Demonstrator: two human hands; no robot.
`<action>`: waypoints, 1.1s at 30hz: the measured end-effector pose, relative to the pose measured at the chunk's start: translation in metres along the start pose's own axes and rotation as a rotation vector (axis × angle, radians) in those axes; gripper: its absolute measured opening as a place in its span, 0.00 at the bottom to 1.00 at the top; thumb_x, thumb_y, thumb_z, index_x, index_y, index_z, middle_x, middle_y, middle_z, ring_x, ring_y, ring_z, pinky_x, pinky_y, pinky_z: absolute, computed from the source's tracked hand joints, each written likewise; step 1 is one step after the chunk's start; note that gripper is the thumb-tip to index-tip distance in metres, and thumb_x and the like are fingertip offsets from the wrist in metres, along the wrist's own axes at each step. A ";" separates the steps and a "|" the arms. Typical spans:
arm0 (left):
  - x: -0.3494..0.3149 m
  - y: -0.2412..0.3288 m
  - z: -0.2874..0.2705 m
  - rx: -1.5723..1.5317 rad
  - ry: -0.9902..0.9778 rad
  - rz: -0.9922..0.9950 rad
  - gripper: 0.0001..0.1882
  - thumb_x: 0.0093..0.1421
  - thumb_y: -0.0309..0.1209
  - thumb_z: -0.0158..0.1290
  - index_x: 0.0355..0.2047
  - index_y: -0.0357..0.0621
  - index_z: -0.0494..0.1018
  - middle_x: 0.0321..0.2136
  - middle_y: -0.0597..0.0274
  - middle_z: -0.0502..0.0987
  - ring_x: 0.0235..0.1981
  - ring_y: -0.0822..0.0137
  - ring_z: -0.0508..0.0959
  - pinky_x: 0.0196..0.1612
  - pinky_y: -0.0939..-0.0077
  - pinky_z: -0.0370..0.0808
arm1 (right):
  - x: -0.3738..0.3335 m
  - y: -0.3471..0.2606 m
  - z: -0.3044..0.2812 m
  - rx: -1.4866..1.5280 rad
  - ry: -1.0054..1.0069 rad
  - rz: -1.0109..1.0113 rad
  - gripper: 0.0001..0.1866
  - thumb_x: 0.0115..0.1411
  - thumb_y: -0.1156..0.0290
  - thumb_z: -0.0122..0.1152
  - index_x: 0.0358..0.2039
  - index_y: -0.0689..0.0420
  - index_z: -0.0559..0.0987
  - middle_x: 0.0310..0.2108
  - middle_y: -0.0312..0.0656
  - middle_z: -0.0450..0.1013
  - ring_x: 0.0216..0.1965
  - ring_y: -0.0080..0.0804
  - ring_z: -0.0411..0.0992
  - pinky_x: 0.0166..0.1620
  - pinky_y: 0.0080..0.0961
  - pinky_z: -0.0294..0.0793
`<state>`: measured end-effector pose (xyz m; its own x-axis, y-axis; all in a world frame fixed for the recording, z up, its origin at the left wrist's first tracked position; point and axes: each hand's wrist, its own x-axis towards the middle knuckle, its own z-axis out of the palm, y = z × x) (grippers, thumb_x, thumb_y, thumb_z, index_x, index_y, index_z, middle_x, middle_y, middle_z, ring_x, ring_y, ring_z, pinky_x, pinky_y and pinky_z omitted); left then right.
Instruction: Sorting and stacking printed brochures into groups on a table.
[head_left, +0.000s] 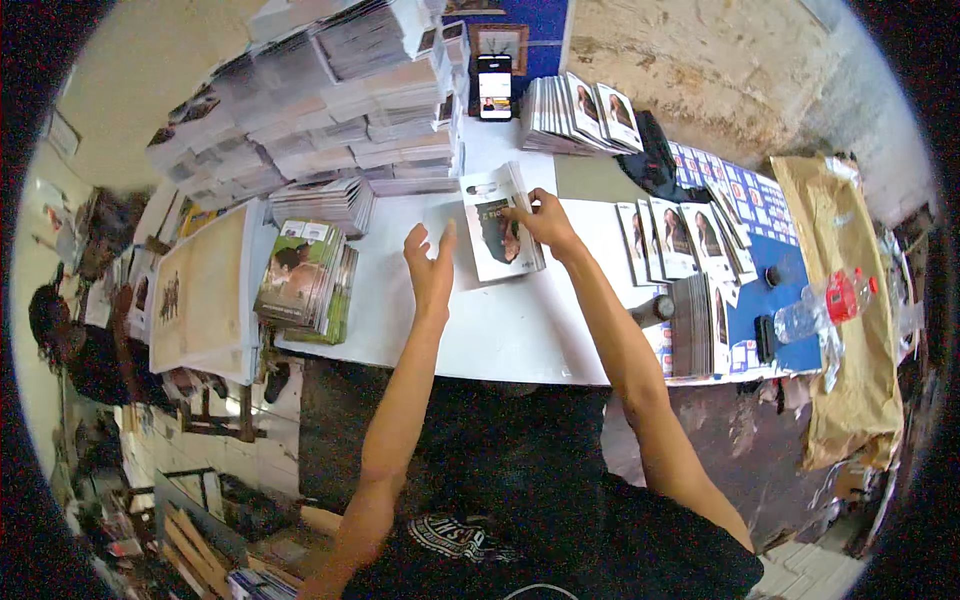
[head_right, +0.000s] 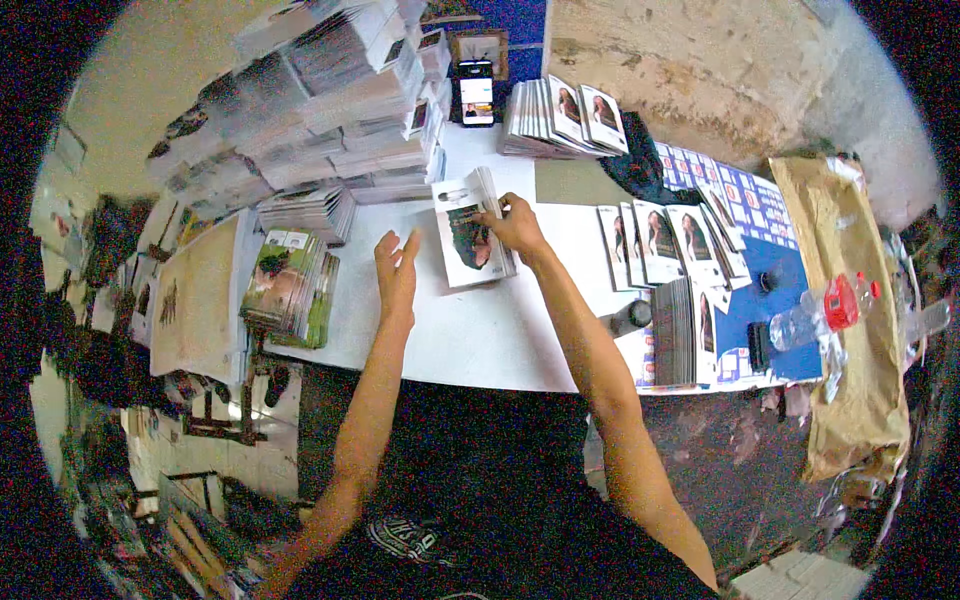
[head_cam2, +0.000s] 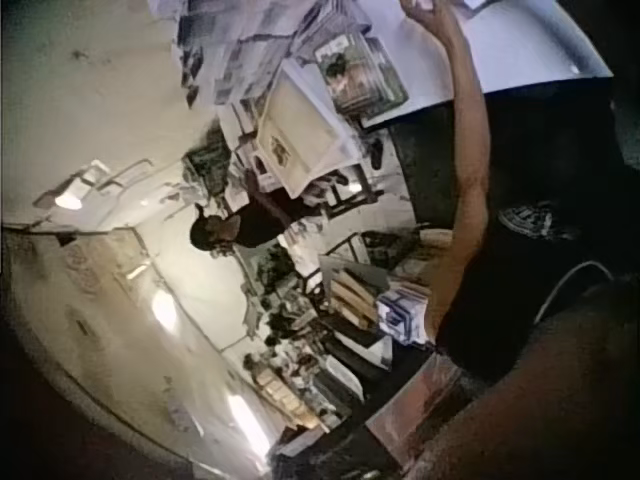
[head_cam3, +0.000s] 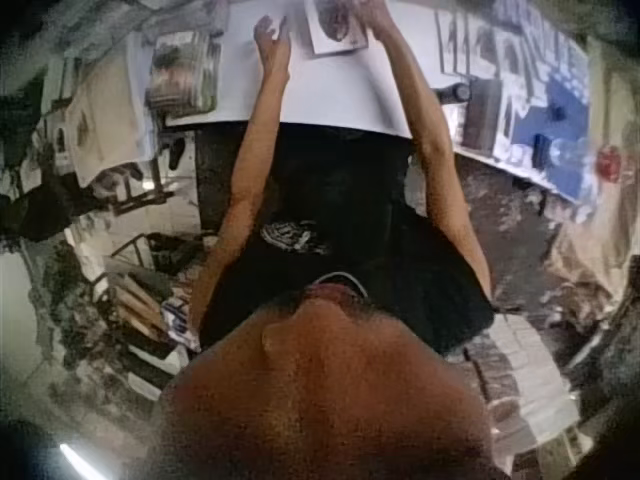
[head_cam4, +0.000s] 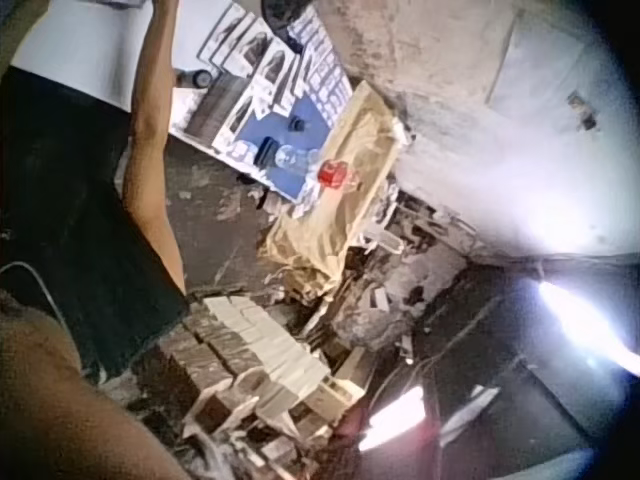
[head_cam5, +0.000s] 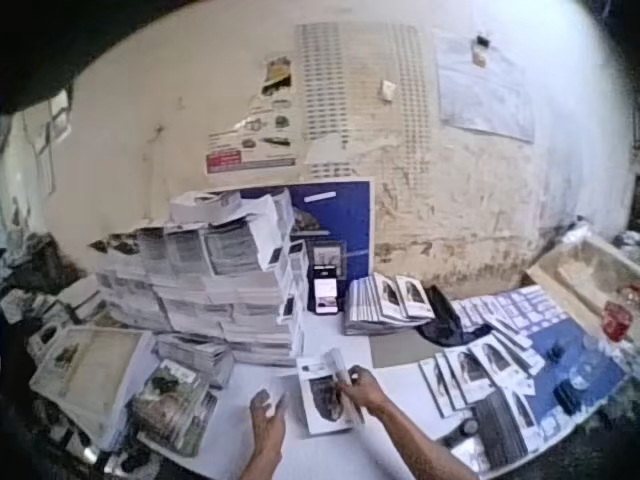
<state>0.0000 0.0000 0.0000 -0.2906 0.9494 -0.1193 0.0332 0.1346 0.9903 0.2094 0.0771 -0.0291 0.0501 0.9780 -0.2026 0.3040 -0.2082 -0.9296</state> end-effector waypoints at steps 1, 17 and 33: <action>-0.009 0.000 0.002 0.013 -0.036 0.013 0.46 0.55 0.46 0.62 0.63 0.37 0.49 0.61 0.53 0.57 0.62 0.58 0.57 0.61 0.65 0.60 | -0.020 -0.012 -0.004 0.043 -0.013 -0.119 0.21 0.51 0.64 0.70 0.40 0.62 0.72 0.29 0.49 0.75 0.27 0.30 0.73 0.32 0.28 0.74; -0.097 -0.085 0.009 -0.033 -0.385 0.410 0.26 0.57 0.23 0.57 0.54 0.32 0.61 0.44 0.53 0.75 0.45 0.67 0.75 0.48 0.74 0.71 | -0.187 0.086 0.033 0.397 -0.143 -0.190 0.42 0.50 0.82 0.50 0.66 0.62 0.47 0.63 0.49 0.51 0.66 0.37 0.48 0.67 0.32 0.45; -0.091 0.009 -0.047 0.431 -0.418 1.402 0.12 0.52 0.38 0.60 0.37 0.69 0.77 0.48 0.67 0.73 0.59 0.66 0.64 0.66 0.44 0.44 | -0.223 -0.007 -0.019 0.833 -0.420 0.267 0.33 0.54 0.67 0.68 0.56 0.63 0.63 0.45 0.46 0.73 0.43 0.31 0.75 0.48 0.26 0.76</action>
<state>-0.0184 -0.0980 0.0233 0.4915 0.3773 0.7849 0.3325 -0.9143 0.2314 0.2144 -0.1395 0.0284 -0.3732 0.8457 -0.3816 -0.4477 -0.5244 -0.7243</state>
